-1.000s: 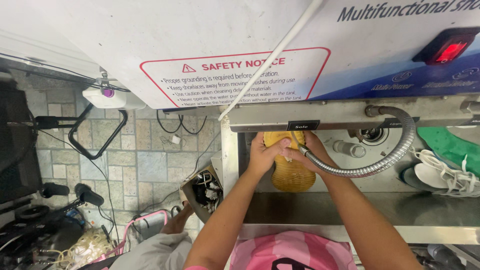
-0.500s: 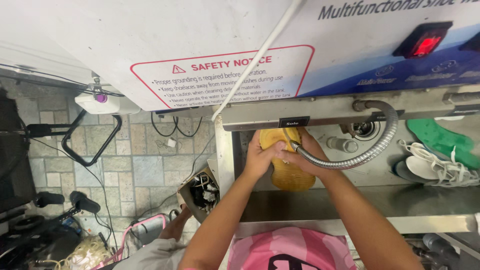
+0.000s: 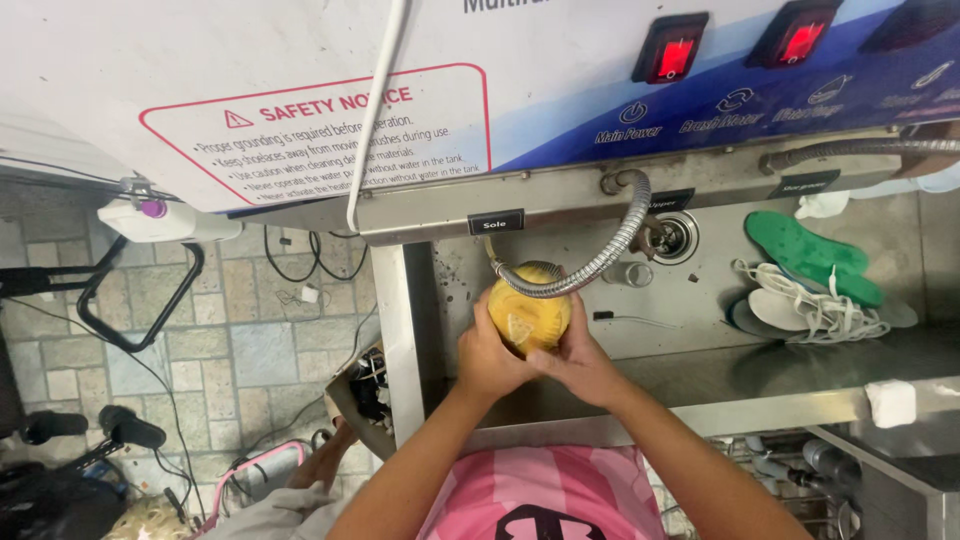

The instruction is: The person cleans the sole of a yellow slipper using a blue spray bottle and a white cloth. They spray the sole, wipe it with the cloth, and then rinse it under a running water tap. The person repeats the wiping and rinsing process to ensure the sole is clean.

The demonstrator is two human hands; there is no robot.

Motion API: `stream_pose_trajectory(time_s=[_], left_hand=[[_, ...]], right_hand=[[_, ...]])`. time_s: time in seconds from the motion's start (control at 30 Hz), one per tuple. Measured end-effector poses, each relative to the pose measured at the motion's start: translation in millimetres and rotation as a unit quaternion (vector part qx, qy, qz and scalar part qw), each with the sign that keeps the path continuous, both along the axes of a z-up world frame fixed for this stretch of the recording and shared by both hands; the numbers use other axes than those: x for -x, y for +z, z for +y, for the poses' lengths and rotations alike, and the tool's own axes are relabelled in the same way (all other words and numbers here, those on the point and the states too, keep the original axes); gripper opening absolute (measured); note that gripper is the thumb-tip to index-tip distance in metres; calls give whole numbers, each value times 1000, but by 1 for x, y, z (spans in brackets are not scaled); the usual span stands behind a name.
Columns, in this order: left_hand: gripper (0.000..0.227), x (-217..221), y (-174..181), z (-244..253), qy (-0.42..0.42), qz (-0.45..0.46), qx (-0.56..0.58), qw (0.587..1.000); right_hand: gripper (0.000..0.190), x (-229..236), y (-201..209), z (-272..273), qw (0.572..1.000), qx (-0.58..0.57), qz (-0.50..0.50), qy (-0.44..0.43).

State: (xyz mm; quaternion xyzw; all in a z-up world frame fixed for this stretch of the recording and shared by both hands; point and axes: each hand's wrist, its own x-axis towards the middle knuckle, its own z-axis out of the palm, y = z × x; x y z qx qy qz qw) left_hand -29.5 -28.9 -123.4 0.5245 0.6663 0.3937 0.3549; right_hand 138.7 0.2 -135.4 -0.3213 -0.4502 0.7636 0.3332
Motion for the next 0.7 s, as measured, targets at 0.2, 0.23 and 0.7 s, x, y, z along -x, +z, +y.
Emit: stream_pose_trajectory(time_s=[0.2,0.23,0.7], left_hand=[[101,-3,9,1,12,18,-75,997],[101,-1,11,2,10,22,-76,997],[108,0,8,17,48,-133,23,990]], right_hand=[[77,-112,-10,63,902,-287,-323,4],[76,-132,-24,77,836,-361,-411,-25],[65,-182,-242,100,919,-107,-379,35]])
